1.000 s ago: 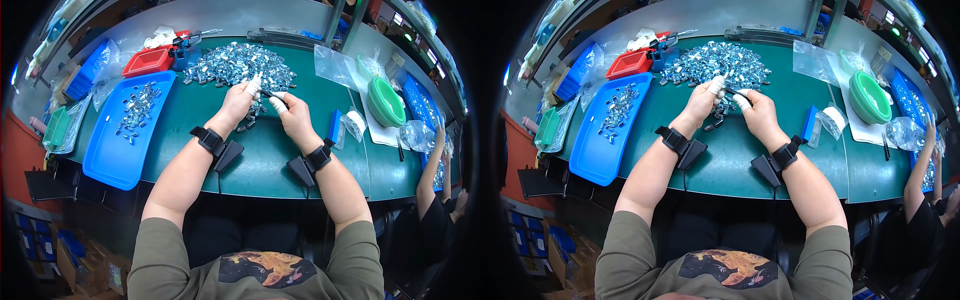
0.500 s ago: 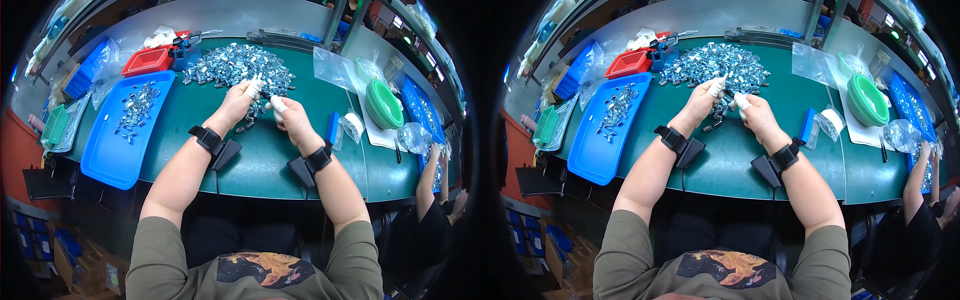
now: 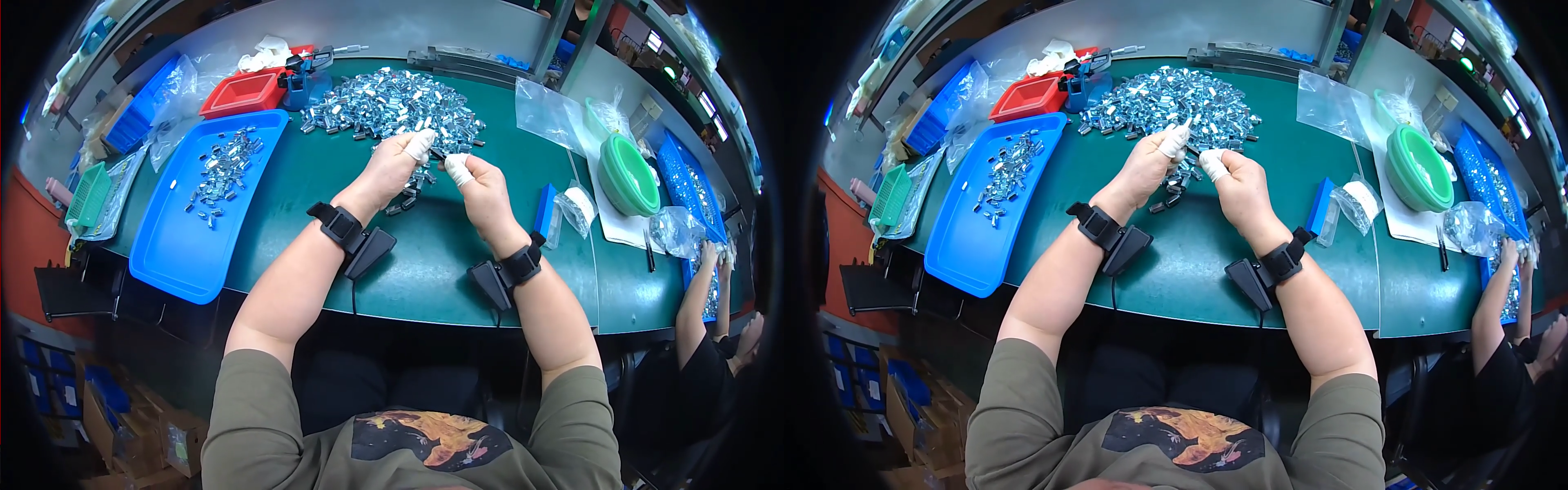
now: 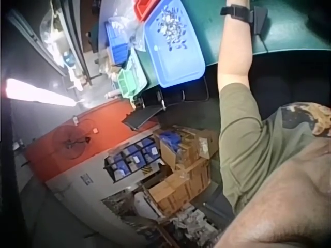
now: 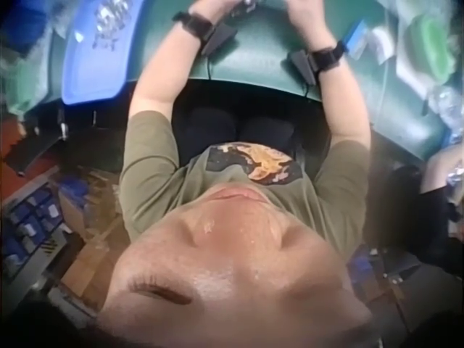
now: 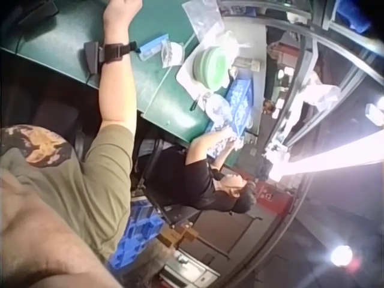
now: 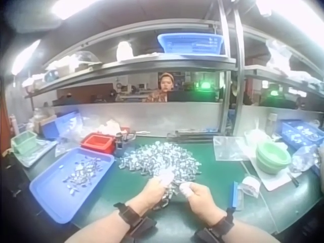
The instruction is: Manually assembling small metal pins into plastic caps at a production workstation.
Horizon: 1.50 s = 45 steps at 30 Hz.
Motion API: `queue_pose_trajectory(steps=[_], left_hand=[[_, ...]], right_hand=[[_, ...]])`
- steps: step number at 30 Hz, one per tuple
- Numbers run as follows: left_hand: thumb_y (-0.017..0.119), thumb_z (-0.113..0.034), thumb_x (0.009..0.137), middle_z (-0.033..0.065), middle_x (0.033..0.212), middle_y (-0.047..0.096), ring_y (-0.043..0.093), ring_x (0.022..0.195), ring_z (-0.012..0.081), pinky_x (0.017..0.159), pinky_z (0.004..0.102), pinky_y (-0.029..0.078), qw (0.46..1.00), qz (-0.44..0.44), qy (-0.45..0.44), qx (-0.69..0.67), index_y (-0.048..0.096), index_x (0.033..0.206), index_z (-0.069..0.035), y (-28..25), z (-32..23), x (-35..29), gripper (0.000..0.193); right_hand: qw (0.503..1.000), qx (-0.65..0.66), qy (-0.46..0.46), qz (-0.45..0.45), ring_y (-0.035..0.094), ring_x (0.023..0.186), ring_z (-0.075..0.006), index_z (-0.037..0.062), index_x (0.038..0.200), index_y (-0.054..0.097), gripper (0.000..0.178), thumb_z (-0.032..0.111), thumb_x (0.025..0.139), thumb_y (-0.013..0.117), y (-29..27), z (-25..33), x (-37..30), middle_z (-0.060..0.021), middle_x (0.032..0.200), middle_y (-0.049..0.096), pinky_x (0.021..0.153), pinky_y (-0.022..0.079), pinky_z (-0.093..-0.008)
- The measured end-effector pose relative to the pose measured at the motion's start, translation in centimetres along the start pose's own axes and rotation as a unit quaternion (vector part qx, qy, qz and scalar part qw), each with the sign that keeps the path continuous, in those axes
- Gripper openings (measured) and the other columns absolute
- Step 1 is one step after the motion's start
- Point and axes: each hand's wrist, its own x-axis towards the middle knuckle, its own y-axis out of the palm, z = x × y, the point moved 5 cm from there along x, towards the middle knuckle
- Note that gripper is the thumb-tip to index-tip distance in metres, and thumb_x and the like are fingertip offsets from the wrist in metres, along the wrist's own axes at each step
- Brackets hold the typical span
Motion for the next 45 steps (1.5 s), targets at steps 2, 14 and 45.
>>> queue_pose_trajectory(steps=[2,14,45], left_hand=[[0.048,-0.033,0.088,-0.0050,0.064,0.044,0.034,0.057,0.0041,0.052,0.0201,0.029,1.000,0.010,0.011,0.005,0.053,0.070,-0.006,0.0,0.0,0.0,0.032],[0.045,-0.033,0.090,-0.0039,0.069,0.048,0.039,0.060,0.0045,0.056,0.0192,0.033,0.997,0.025,0.062,0.022,0.054,0.079,-0.007,-0.3,-0.2,0.3,0.030],[0.047,-0.035,0.087,0.0062,0.105,0.056,0.054,0.096,0.0157,0.080,0.0299,0.042,0.976,-0.010,-0.023,-0.218,0.047,0.113,-0.008,-1.2,-0.9,0.0,0.037]], right_hand=[[0.999,0.045,0.026,0.008,0.046,0.052,-0.0088,0.0002,0.082,0.062,0.021,0.019,0.084,0.054,0.0,-0.1,0.0,0.0015,0.061,0.053,0.048,0.037,-0.0234],[0.923,0.277,0.248,0.097,0.023,0.042,-0.0033,0.0004,0.089,0.055,0.029,0.028,0.088,0.048,0.9,-1.1,-0.1,0.0065,0.051,0.030,0.038,0.018,-0.0185],[0.984,0.107,0.123,-0.065,0.031,0.049,-0.0019,0.0045,0.096,0.058,0.020,0.021,0.088,0.050,-0.9,-1.8,0.4,0.0070,0.060,0.040,0.043,0.025,-0.0167]])
